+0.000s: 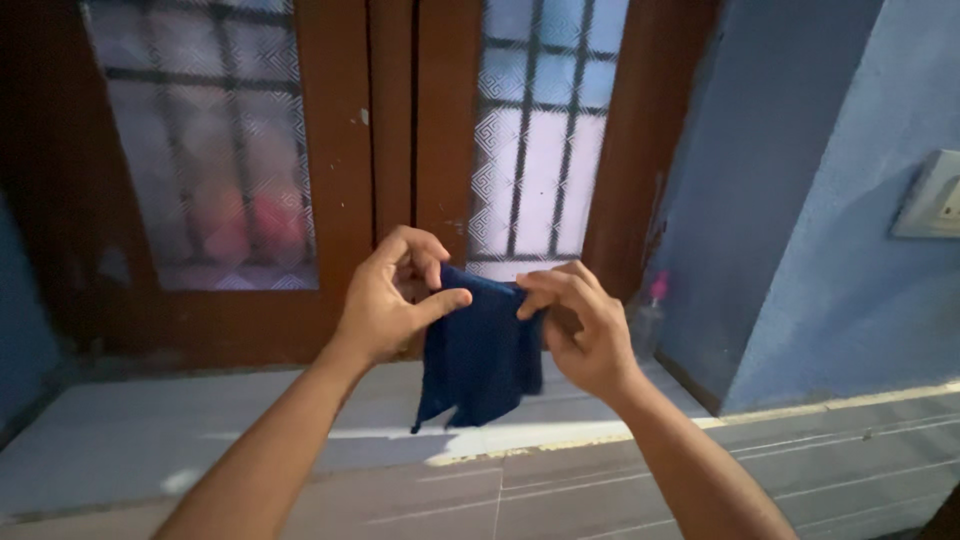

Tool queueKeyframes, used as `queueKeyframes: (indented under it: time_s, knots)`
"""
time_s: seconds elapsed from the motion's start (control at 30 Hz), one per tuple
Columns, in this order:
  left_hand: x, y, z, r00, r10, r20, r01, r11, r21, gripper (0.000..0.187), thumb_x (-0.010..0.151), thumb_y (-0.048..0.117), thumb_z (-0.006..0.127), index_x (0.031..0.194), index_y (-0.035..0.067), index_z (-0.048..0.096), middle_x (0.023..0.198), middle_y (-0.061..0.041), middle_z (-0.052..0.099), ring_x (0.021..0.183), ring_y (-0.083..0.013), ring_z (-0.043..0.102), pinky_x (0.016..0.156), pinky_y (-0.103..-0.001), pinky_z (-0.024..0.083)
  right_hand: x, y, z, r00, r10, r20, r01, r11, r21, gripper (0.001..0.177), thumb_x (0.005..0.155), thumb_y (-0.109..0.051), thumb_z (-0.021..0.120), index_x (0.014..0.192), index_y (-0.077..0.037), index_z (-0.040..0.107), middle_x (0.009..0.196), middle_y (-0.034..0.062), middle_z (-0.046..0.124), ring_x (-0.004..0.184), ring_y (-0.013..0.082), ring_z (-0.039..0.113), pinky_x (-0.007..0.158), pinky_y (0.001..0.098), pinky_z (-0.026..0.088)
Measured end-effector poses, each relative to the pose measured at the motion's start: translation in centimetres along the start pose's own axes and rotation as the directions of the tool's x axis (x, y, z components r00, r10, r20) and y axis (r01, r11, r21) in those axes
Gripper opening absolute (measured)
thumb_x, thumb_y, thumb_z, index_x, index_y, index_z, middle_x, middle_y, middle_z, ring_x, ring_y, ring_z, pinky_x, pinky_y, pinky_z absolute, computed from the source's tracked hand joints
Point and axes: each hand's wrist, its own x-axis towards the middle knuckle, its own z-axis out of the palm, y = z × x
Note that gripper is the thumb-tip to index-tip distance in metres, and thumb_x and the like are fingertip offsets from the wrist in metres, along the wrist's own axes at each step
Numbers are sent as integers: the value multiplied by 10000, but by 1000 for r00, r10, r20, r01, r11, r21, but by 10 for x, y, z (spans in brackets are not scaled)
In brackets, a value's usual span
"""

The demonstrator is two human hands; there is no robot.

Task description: The person wipes a wooden window frame and sill with a blue cloth. They spray a cleaning solution from a pink-capped bottle onto the sill and continue wiping the frame and sill repeatedly.

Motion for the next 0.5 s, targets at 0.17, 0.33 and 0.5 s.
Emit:
queueKeyframes:
  time_s: [0.17, 0.33, 0.5]
  knots:
    - [16, 0, 11, 991, 108, -81, -87, 969, 231, 236, 786, 5, 817, 962, 73, 676, 1060, -30, 605, 957, -128, 671, 816, -273, 597, 17, 15, -6, 997, -46, 67, 62, 961, -269, 316, 705, 79, 654, 982, -37, 751, 952, 62, 683, 966, 252, 624, 856, 371, 533]
    - [48, -3, 32, 974, 192, -118, -147, 938, 313, 241, 804, -24, 783, 1000, 73, 681, 1090, -56, 599, 952, -164, 696, 807, -294, 612, 32, 31, 14, 979, -199, 36, 165, 686, -709, 308, 770, -15, 686, 1067, -37, 768, 1113, 105, 629, 1121, 344, 562, 942, 433, 521]
    - [105, -8, 54, 943, 296, -150, -233, 913, 334, 251, 827, -69, 739, 1032, 67, 685, 1103, -81, 596, 977, -246, 702, 828, -342, 596, 60, 66, 48, 953, -270, -137, -28, 374, -927, 458, 795, -181, 694, 1206, 18, 658, 1316, 182, 567, 1214, 417, 483, 1036, 612, 372]
